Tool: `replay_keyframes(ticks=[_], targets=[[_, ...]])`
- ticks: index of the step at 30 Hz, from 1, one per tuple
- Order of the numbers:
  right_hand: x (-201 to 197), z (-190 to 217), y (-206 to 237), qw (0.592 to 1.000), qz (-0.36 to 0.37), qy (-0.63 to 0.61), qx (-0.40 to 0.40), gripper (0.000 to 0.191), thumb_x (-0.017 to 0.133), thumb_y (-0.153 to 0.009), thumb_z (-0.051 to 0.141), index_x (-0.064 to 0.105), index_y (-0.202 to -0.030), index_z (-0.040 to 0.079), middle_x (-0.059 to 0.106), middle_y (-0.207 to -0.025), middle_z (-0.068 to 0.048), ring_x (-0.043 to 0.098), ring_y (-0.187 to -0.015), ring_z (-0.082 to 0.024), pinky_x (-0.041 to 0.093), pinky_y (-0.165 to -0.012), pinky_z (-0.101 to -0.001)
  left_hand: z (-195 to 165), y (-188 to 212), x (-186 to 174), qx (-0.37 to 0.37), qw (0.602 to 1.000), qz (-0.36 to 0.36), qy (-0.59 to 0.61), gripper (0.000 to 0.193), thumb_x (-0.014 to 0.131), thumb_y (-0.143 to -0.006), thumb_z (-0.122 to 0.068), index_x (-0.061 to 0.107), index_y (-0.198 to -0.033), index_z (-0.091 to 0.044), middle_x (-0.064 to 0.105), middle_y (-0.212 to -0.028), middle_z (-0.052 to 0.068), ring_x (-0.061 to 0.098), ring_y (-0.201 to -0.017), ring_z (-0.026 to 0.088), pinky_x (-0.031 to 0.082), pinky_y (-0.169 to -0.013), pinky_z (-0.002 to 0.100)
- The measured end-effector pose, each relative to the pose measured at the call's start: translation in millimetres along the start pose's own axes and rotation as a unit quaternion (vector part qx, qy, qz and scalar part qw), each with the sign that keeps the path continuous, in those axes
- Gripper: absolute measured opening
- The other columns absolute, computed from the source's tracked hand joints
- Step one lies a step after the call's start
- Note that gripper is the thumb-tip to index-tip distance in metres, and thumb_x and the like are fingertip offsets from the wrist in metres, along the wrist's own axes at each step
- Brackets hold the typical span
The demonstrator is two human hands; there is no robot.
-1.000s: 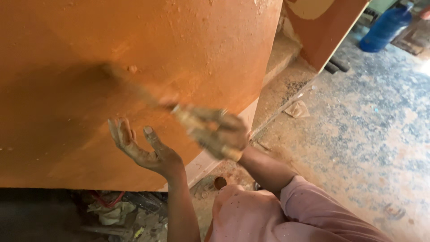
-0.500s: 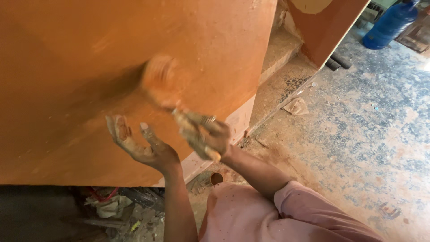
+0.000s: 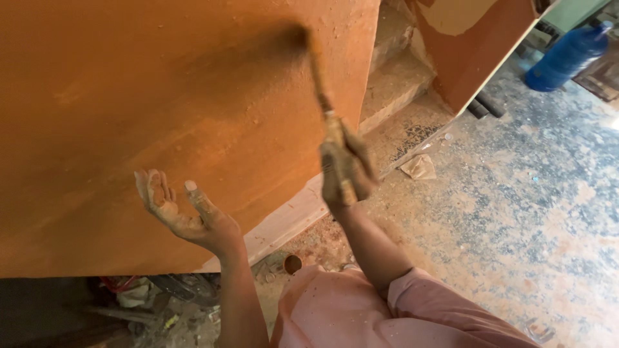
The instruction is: The person paints a wooden door frame and adjacent wall with orange paint using a brush. They repeatedly dip the brush into a small container on the floor to reload paint and continue applying it to the vertical frame and lower wall area.
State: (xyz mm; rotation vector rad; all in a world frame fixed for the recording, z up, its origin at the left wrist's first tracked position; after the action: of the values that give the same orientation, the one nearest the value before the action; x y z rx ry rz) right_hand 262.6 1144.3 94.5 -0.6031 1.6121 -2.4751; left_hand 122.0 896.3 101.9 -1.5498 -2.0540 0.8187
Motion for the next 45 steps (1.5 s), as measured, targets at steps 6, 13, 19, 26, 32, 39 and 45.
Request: replay_keyframes(ticks=[6, 13, 19, 26, 32, 39, 45], targets=[[62, 19, 64, 0.973, 0.163, -0.165, 0.002, 0.022, 0.068, -0.110, 0.018, 0.066, -0.132, 0.015, 0.065, -0.134, -0.009, 0.076, -0.097, -0.024, 0.067, -0.064, -0.0289, 2, 9, 0, 0.006, 0.999, -0.030, -0.029, 0.046, 0.058, -0.118, -0.024, 0.043, -0.156, -0.003, 0.037, -0.167, 0.014, 0.047, -0.149, 0.028, 0.038, -0.126, 0.044], [42, 7, 41, 0.977, 0.134, -0.160, -0.035, 0.024, 0.075, -0.098, 0.009, 0.071, -0.121, 0.015, 0.070, -0.116, -0.010, 0.073, -0.080, -0.009, 0.060, -0.055, -0.0210, 8, 11, -16, -0.026, 0.999, -0.043, -0.011, 0.048, 0.058, -0.116, -0.027, 0.042, -0.155, -0.003, 0.033, -0.168, 0.014, 0.044, -0.154, 0.029, 0.037, -0.130, 0.045], [6, 27, 7, 0.998, 0.026, 0.039, -0.045, 0.011, 0.066, -0.104, 0.007, 0.064, -0.111, -0.001, 0.065, -0.110, -0.024, 0.067, -0.091, -0.031, 0.059, -0.066, -0.0383, 15, 6, -37, -0.030, 0.998, -0.055, 0.030, 0.045, 0.059, -0.115, -0.025, 0.044, -0.151, -0.004, 0.034, -0.167, 0.014, 0.044, -0.154, 0.029, 0.039, -0.134, 0.046], [84, 104, 71, 0.982, 0.113, -0.042, -0.144, 0.023, 0.074, -0.100, 0.010, 0.072, -0.122, 0.016, 0.061, -0.136, -0.019, 0.071, -0.075, -0.009, 0.053, -0.047, -0.0201, 33, -3, -70, -0.045, 0.997, -0.058, 0.023, 0.043, 0.059, -0.115, -0.026, 0.046, -0.150, -0.004, 0.037, -0.165, 0.014, 0.046, -0.152, 0.030, 0.036, -0.131, 0.046], [103, 126, 98, 0.945, 0.237, -0.188, -0.121, 0.023, 0.074, -0.102, 0.015, 0.071, -0.125, 0.018, 0.058, -0.140, -0.013, 0.078, -0.087, -0.012, 0.053, -0.051, -0.0157, 48, -11, -98, -0.054, 0.998, -0.045, 0.001, 0.046, 0.058, -0.113, -0.034, 0.048, -0.147, -0.004, 0.039, -0.164, 0.014, 0.047, -0.149, 0.029, 0.039, -0.127, 0.046], [65, 113, 33, 0.999, 0.003, 0.004, -0.040, 0.007, 0.069, -0.102, 0.004, 0.069, -0.103, -0.003, 0.069, -0.111, -0.022, 0.072, -0.086, -0.024, 0.064, -0.061, -0.0310, 54, -30, -125, -0.040, 0.998, -0.033, 0.048, 0.047, 0.059, -0.113, -0.035, 0.049, -0.147, -0.004, 0.039, -0.162, 0.013, 0.048, -0.145, 0.027, 0.039, -0.124, 0.045], [124, 173, 27, 0.991, 0.064, -0.112, -0.040, 0.013, 0.070, -0.096, 0.007, 0.070, -0.107, 0.000, 0.070, -0.107, -0.022, 0.072, -0.080, -0.022, 0.062, -0.059, -0.0315, 57, -43, -137, -0.033, 0.997, -0.019, 0.063, 0.047, 0.058, -0.113, -0.036, 0.049, -0.147, -0.003, 0.040, -0.161, 0.014, 0.048, -0.146, 0.028, 0.042, -0.125, 0.047]])
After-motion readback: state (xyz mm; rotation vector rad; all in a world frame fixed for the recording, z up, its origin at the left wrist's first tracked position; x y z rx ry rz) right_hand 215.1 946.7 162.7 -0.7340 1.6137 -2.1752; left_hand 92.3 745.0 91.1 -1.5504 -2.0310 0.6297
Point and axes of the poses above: each hand's wrist, its own y-axis away from the middle knuckle, its own x-axis out of the palm, z = x × y, the point moved 10 cm from there along -y, towards the middle knuckle
